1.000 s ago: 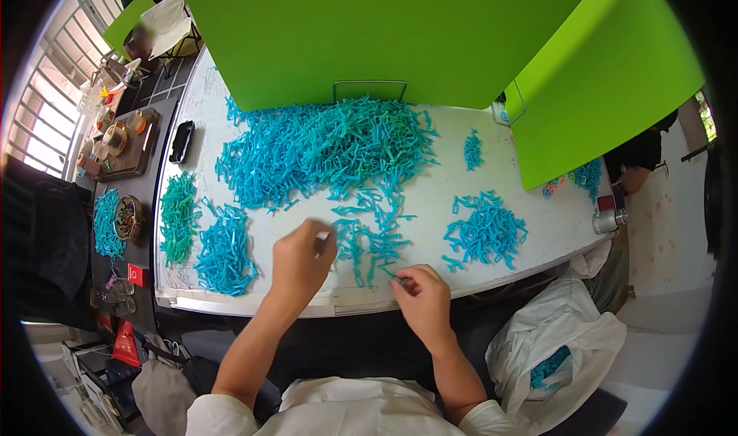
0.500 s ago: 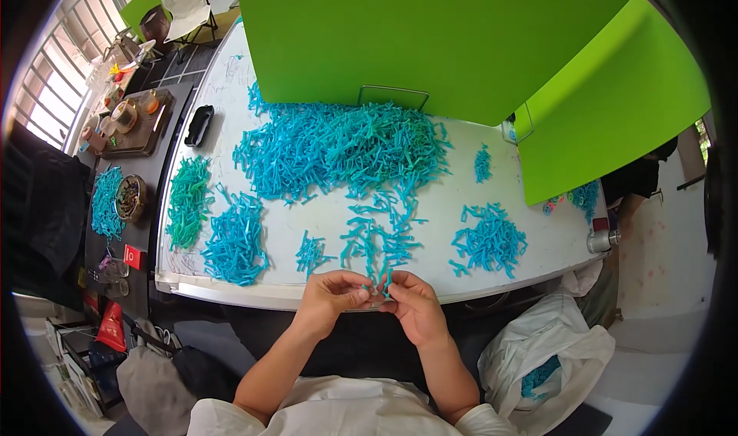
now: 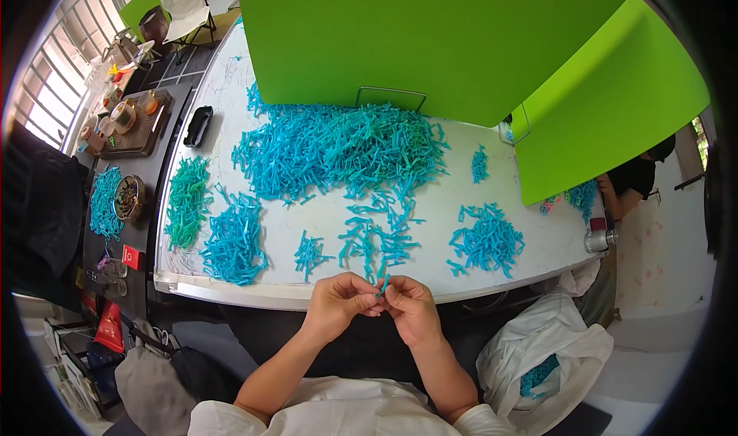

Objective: Sorting small blue plastic pieces from shredded material on a workstation.

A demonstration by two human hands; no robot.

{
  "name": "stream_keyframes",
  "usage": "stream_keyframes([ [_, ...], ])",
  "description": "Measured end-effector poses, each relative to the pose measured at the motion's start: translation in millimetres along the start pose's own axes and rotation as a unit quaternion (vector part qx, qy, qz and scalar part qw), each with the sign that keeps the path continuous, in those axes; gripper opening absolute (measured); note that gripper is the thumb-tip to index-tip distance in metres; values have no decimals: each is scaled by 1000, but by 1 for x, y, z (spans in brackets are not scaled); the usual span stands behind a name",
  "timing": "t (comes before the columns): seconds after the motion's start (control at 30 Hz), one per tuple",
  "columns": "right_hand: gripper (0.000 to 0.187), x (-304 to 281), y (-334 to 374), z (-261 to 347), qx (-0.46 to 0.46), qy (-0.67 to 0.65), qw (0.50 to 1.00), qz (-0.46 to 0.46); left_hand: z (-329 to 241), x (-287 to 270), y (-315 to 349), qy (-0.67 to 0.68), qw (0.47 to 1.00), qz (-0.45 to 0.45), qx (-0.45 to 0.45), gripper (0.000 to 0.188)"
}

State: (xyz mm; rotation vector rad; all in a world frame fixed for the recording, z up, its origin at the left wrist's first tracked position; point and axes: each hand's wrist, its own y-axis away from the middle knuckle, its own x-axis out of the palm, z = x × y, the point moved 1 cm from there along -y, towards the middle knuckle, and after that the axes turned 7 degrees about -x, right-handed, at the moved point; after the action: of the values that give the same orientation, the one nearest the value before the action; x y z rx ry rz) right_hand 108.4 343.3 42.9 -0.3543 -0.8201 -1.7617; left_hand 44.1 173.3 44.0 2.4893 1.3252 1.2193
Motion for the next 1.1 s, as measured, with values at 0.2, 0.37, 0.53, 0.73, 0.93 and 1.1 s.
stream_keyframes([
  [0.2,13,0,2,1,-17,24,1000,-10,2,1,0,-1,1000,-14,0,8],
  [0.37,11,4,5,0,-67,83,994,-25,2,0,0,0,1000,-10,-7,7],
  [0.53,14,25,14,14,-262,407,875,-20,5,-1,4,-57,998,-19,5,7],
  [0.73,14,23,16,7,-227,348,909,-29,-4,12,6,-118,991,-60,16,8],
  [0.93,27,22,16,10,-228,430,873,15,7,5,6,-102,992,-65,28,11],
  [1.1,26,-22,7,11,-129,247,957,-85,-2,2,19,-91,987,-123,49,27],
])
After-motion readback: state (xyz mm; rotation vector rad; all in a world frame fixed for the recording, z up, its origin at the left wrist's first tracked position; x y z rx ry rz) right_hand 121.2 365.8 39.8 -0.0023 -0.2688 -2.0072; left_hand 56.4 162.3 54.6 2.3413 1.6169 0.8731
